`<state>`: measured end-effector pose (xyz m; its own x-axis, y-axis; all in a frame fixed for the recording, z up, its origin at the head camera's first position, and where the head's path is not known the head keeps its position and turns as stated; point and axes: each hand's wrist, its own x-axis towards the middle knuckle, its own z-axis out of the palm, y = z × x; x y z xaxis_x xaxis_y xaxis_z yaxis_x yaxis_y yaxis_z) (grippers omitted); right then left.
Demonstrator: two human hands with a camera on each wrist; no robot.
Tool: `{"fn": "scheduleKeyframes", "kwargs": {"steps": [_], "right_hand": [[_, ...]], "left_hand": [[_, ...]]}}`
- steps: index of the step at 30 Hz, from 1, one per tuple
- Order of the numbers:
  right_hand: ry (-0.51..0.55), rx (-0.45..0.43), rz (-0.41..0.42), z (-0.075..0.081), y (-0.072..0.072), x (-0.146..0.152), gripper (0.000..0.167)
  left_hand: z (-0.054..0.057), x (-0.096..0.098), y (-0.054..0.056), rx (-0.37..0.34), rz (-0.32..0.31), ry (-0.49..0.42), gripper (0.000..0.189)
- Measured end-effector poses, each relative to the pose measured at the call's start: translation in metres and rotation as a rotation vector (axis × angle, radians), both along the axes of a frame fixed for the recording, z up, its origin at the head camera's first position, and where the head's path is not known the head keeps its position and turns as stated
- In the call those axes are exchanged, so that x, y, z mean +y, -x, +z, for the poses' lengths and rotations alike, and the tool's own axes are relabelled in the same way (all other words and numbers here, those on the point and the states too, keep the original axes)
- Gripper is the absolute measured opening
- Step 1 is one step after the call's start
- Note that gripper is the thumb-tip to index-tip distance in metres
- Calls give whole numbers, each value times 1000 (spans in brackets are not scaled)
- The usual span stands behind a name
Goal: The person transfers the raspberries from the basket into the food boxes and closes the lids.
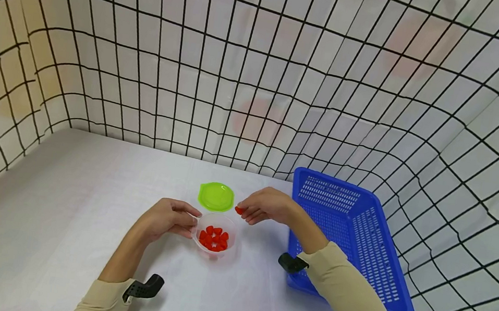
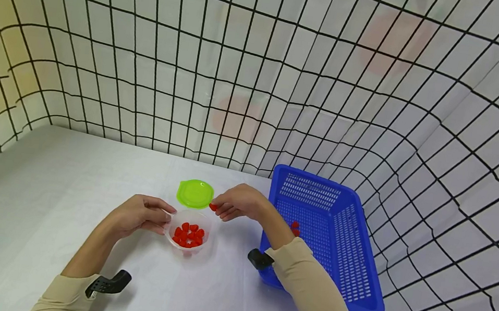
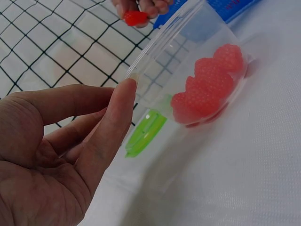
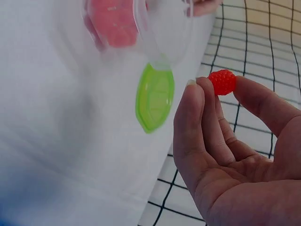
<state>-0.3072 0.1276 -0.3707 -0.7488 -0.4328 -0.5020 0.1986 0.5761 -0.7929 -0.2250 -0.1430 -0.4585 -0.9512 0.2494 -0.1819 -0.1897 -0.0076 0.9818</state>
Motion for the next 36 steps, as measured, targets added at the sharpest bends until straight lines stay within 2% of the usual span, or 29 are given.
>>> {"fn": "scheduleKeyframes", "kwargs": {"steps": [10,17,24,36], "right_hand": [[-45,-16,91,-11,-9,-19,24],[-68,-16,132,-13,-15,-28,23],[-80,-18,143,-15,-18,-31,24],[-43,-81,170,-17,-19,-30,28]], "left_hand": [[0,0,0,0,5,16,31],[1,0,1,-1,8,26,31],[1,0,1,-1,5,24,31],[1,0,1,-2,-1,24,32]]}}
